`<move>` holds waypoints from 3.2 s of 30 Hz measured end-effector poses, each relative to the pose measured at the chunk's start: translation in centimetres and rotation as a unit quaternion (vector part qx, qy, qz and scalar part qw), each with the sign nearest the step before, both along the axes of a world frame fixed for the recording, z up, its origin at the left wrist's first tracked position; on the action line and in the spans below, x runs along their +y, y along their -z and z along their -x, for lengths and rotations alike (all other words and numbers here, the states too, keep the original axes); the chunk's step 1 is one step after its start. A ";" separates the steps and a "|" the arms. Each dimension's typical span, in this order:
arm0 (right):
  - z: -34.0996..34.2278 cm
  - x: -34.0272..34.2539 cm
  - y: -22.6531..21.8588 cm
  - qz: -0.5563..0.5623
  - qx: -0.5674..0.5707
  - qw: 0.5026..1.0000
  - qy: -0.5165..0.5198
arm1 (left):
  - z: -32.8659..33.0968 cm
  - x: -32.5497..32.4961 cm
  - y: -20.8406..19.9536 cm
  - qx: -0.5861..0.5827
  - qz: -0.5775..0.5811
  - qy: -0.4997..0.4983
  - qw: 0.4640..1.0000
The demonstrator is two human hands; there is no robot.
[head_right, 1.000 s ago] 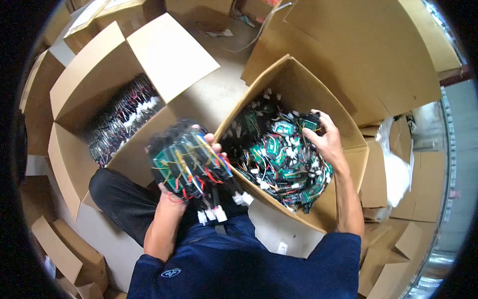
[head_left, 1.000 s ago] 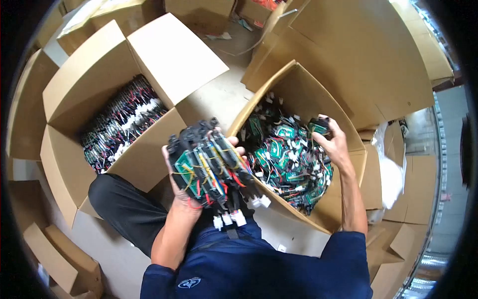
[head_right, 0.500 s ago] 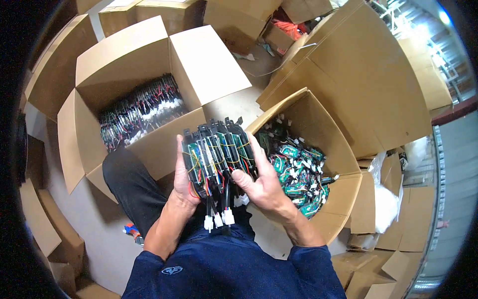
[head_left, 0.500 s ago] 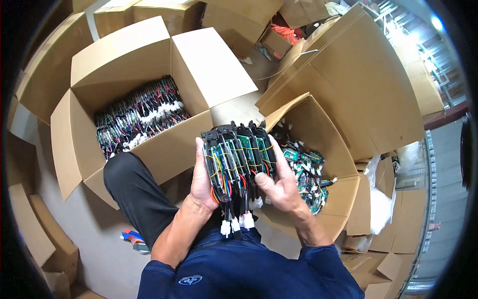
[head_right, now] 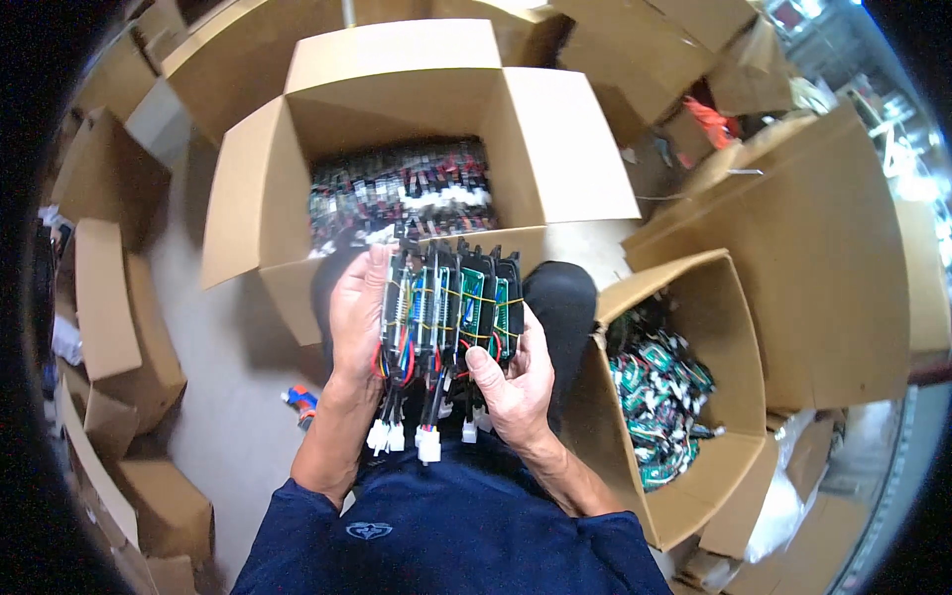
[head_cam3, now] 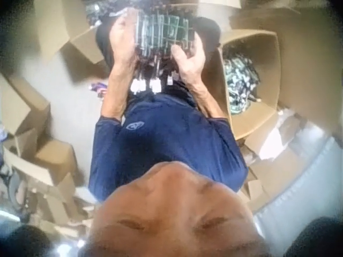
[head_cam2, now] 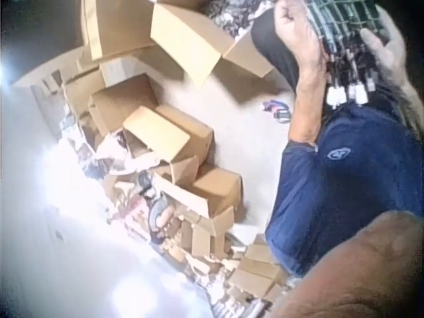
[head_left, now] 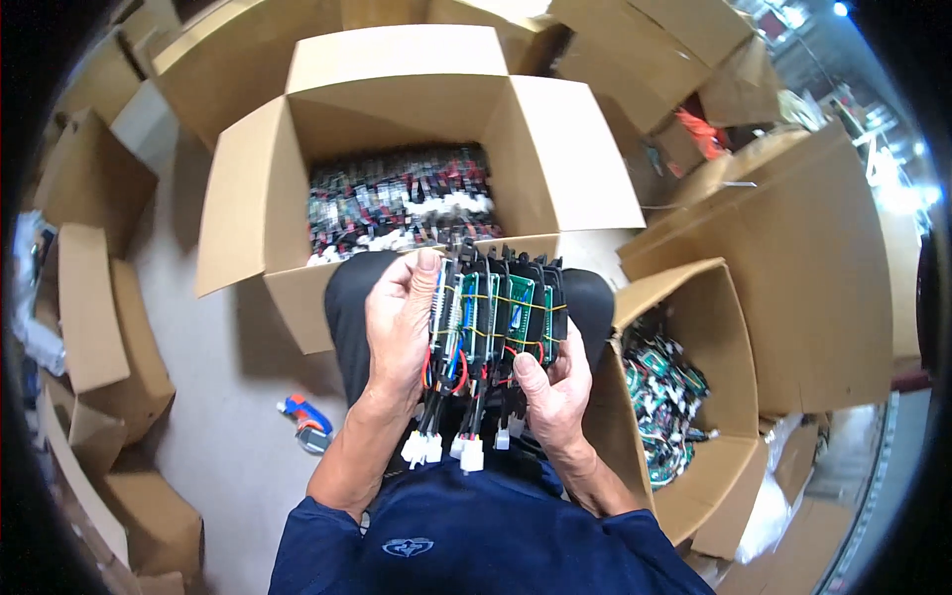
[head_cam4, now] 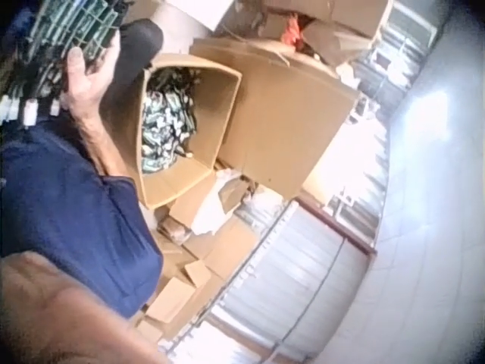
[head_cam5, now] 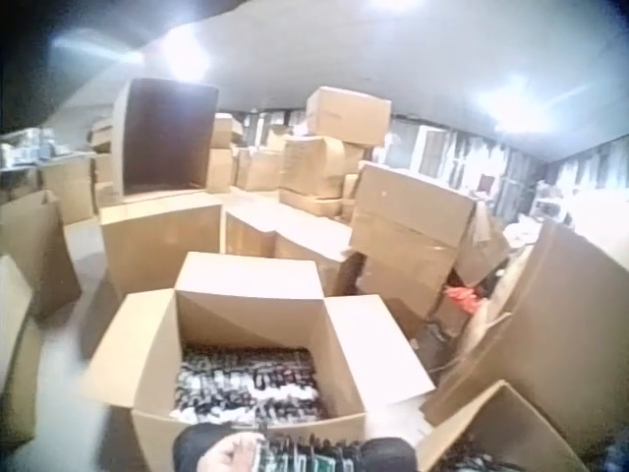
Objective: The person packs bundles of electronic circuit boards with attached wiring into large cardboard boxes by hand, placing them onto a warehouse floor.
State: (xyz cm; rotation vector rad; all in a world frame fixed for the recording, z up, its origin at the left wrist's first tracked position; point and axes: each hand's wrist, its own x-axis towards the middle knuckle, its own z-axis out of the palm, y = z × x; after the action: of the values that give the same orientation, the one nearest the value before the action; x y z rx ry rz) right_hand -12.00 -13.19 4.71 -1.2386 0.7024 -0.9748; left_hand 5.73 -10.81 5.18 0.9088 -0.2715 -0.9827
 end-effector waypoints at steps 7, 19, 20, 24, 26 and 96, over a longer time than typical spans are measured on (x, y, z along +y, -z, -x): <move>-5.6 0.8 1.5 -0.035 -0.023 0.995 -0.092 | -4.0 4.7 2.8 -0.232 -0.167 -0.238 0.928; -7.1 0.5 1.8 -0.007 0.072 0.995 -0.073 | -2.7 9.2 1.9 -0.450 -0.156 -0.134 0.869; -8.4 -1.3 0.0 0.039 0.077 0.994 -0.061 | -4.0 7.3 0.1 -0.418 -0.143 -0.124 0.889; -14.8 -12.5 -3.7 0.078 0.060 0.991 -0.089 | -11.3 -3.4 -1.9 -0.325 -0.101 -0.128 0.931; -17.4 -18.4 -3.1 0.114 0.079 0.986 -0.088 | -14.5 -9.9 -0.4 -0.239 -0.055 -0.115 0.963; 46.5 -7.7 12.7 0.013 0.700 0.708 -0.087 | -4.1 -12.5 4.6 -0.503 -0.180 0.486 0.692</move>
State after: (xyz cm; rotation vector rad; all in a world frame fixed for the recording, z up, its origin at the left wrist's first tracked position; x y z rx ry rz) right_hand -58.48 -20.87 -8.01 -1.9417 1.6719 0.3498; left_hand 9.82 -23.34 0.61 1.6903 -1.6967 -1.4205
